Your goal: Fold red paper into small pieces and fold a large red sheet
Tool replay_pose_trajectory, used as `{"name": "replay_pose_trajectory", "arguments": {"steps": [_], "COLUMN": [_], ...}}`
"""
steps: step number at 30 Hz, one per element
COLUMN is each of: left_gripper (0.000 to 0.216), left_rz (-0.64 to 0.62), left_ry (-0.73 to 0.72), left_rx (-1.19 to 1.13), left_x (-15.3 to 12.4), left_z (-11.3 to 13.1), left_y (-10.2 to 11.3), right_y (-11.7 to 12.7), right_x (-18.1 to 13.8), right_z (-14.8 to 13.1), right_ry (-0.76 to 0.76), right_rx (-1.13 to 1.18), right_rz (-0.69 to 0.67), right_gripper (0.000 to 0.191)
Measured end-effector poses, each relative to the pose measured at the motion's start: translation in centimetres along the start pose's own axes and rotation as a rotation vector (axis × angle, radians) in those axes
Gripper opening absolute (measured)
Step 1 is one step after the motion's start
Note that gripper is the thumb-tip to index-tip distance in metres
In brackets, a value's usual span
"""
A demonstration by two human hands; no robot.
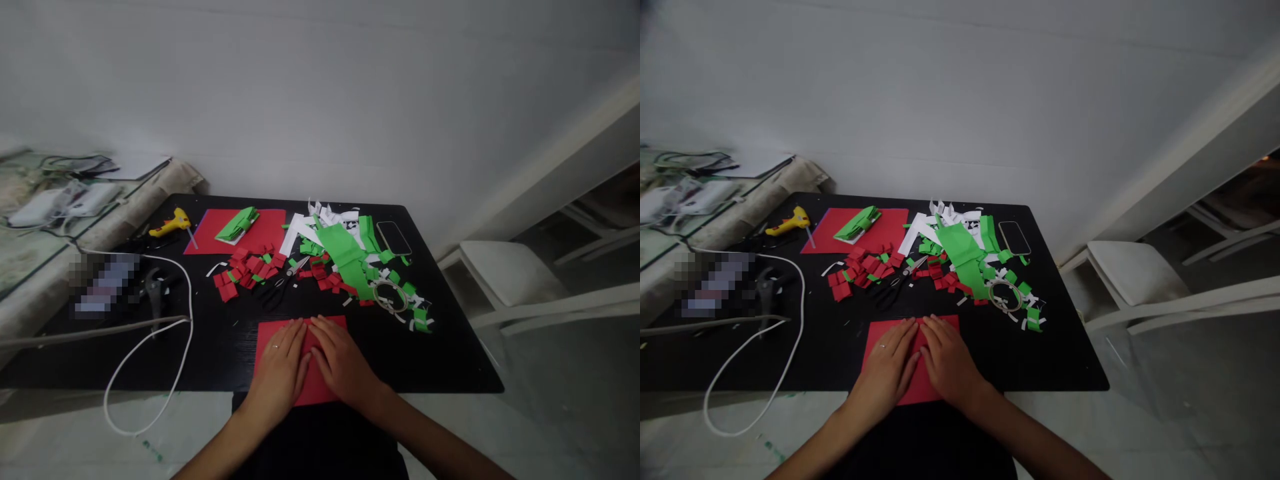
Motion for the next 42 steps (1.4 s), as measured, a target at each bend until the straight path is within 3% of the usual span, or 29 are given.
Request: {"name": "replay_pose_trajectory", "arguments": {"steps": [13,21,25,36,39,42], "left_gripper": [0.046,0.047,0.049,0.051,0.051,0.05], "left_rz": [0.01,0.0,-0.021,-0.026,-0.02,-0.022], "left_ry": [0.039,0.042,0.057,0.088,0.075,0.07], "left_rx": [0.023,0.034,0.02,-0.015,-0.007,-0.007], "left_x": [0.5,0.4,0.3,0.3,0.4,0.6], "left_z": [0.1,0.0,-0.2,-0.3,-0.3,-0.3], "left_y": [0.0,0.1,0.2,0.2,0.2,0.2], "right_y": [2.2,0.4,0.4,3.1,3.3,2.2], "right_x": [-1.4,0.8,1.1,-0.6,0.5,2.6], "right_z": [2.4,0.4,0.5,3.5,3.5,2.5], "right_ry": [-0.1,0.023,0.0,-0.125,-0.19,-0.23], "right_rx": [-0.107,-0.068,-0.054,-0.095,-0.131,-0.151], "right_rz": [0.079,0.094,0.095,0.183,0.164,0.06], "right_gripper": [0.038,0.04,0.038,0.026,0.018,0.013]}}
Point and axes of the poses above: each hand's wrist, its own x-axis towards the middle knuckle, its own y-axis out of the back of the hand, z = x × y, the point moved 8 cm from there along x, towards the middle knuckle, and after that the axes turned 6 degrees about -z, right-handed, at the moved point
